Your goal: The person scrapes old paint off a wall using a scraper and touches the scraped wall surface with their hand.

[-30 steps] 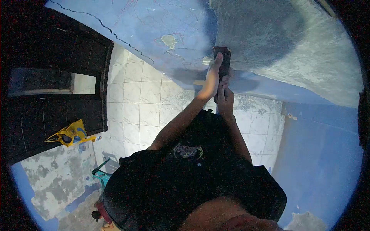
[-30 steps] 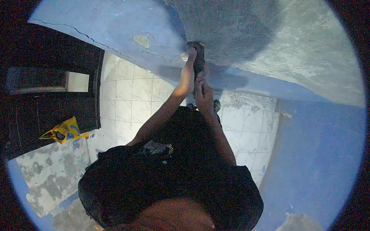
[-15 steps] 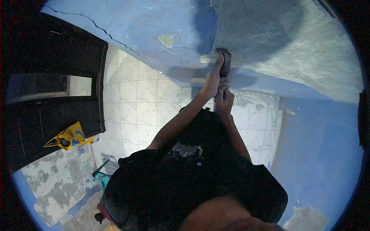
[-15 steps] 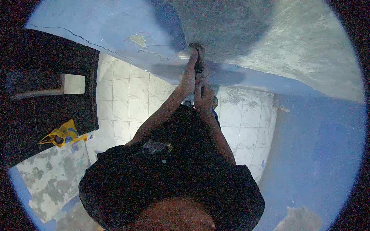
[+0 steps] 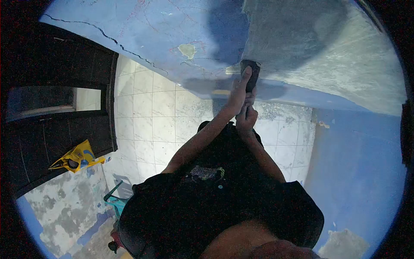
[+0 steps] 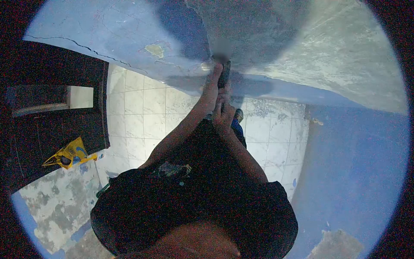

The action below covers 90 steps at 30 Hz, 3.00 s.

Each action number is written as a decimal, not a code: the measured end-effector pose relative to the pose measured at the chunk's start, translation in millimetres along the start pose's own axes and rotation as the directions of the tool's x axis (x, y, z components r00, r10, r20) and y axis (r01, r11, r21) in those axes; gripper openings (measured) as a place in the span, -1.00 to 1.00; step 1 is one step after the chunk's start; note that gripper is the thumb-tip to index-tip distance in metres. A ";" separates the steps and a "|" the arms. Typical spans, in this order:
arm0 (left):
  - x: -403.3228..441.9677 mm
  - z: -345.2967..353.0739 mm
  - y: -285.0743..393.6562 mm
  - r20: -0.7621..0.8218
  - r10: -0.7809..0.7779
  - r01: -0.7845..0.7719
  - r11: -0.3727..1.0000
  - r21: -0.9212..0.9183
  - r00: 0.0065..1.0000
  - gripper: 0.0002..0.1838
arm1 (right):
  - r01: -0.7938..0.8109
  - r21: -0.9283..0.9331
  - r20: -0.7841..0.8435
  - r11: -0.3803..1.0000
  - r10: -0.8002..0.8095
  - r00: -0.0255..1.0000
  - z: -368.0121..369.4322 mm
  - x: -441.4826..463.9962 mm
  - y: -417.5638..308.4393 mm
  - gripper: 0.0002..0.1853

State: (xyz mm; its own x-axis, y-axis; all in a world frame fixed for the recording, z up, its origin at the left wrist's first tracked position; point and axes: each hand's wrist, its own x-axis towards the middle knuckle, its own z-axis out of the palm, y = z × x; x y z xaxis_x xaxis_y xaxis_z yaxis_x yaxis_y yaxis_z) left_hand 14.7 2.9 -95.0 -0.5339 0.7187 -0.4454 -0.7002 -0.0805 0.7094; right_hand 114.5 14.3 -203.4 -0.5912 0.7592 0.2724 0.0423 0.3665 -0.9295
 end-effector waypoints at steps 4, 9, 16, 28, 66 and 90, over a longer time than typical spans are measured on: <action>-6.2 3.0 7.6 -0.024 0.035 -0.034 0.999 0.030 0.999 -0.32 | -0.013 -0.039 0.062 0.999 0.015 0.998 -0.8 -3.5 3.5 -0.71; -7.1 10.5 19.7 -0.030 0.174 -0.168 0.977 0.134 0.984 -0.36 | -0.017 0.042 0.070 0.999 0.014 0.997 -2.3 15.9 -31.5 -0.74; -25.0 43.8 75.0 0.163 0.276 -0.291 0.954 0.074 0.947 -0.37 | 0.246 -0.085 -0.074 0.966 -0.252 0.965 2.8 52.2 -50.4 -0.58; 5.8 5.1 8.1 0.052 0.086 -0.088 0.995 0.050 0.995 -0.33 | -0.098 0.101 0.069 0.990 0.092 0.993 -4.3 19.1 -18.2 -0.63; -0.7 -1.1 7.6 0.091 -0.021 0.024 0.999 -0.033 0.996 -0.38 | -0.163 0.039 0.092 0.986 0.159 0.983 -6.3 8.3 -12.1 -0.59; -6.3 11.6 20.3 -0.053 0.045 -0.041 0.997 0.071 0.998 -0.35 | -0.094 0.012 0.101 0.995 0.093 0.991 -14.1 17.8 -50.2 -0.77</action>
State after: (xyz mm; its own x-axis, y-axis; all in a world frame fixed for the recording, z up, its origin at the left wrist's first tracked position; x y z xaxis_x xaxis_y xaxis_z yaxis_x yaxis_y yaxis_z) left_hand 9.3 4.7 -71.5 -0.5887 0.6771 -0.4415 -0.6424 -0.0603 0.7640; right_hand 113.2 17.0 -148.4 -0.6630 0.7316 0.1586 0.0881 0.2867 -0.9540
